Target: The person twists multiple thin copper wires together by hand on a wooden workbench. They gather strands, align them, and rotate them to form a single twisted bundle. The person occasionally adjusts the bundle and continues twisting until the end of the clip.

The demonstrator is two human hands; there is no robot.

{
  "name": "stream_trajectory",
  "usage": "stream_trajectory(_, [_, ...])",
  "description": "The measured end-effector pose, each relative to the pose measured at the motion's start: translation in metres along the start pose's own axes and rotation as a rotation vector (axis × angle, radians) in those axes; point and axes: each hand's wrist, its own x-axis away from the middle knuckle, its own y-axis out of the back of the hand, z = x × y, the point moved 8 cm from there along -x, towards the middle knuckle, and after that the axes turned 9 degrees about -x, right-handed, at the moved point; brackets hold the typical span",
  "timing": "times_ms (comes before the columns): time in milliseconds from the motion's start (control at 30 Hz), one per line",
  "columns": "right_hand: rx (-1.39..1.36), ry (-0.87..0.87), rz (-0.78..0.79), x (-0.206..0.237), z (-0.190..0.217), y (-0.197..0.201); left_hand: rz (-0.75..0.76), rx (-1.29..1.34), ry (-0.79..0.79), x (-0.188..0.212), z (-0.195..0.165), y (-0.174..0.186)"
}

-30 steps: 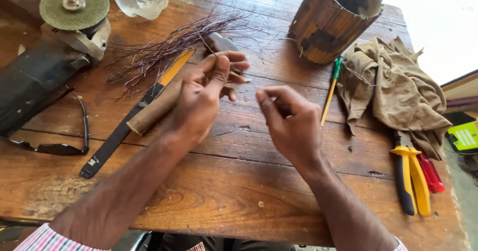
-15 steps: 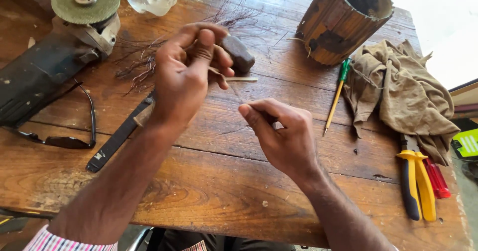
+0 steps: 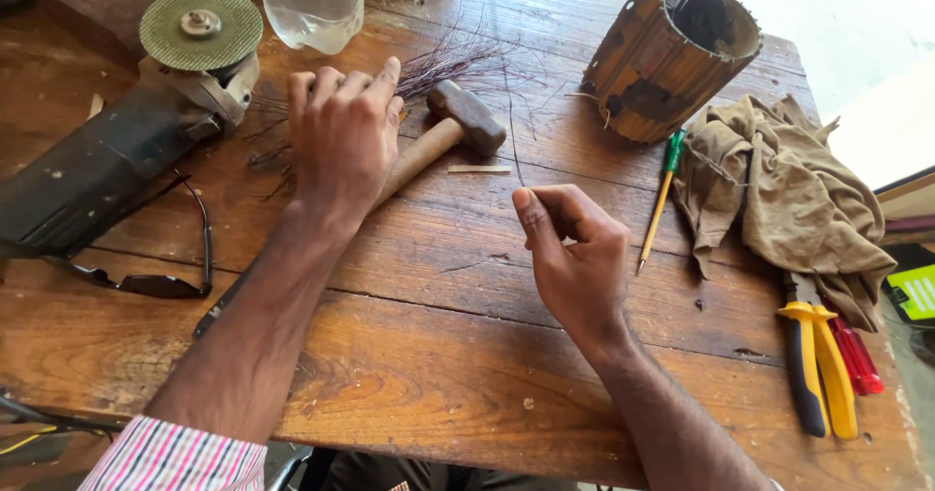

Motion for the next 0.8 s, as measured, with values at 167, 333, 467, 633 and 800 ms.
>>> stream_trajectory(167, [0.044, 0.015, 0.015, -0.001, -0.001, -0.001, -0.028, -0.047, 0.013, 0.000, 0.002, -0.001])
stream_trajectory(333, [0.070, 0.025, 0.009, -0.001, 0.000, 0.001, -0.238, 0.007, 0.013, 0.001, 0.003, 0.021])
stream_trajectory(467, [0.050, 0.023, -0.015, -0.001, 0.001, 0.004, -0.355, 0.238, 0.084, -0.006, 0.011, 0.048])
stream_trajectory(633, [0.009, 0.031, -0.043, 0.000, 0.001, 0.007, -0.556, 0.661, 0.149, -0.006, 0.027, 0.083])
stream_trajectory(800, [-0.155, 0.002, -0.190, 0.003, -0.007, 0.018, -0.525, 1.004, 0.345, 0.003, 0.027, 0.095])
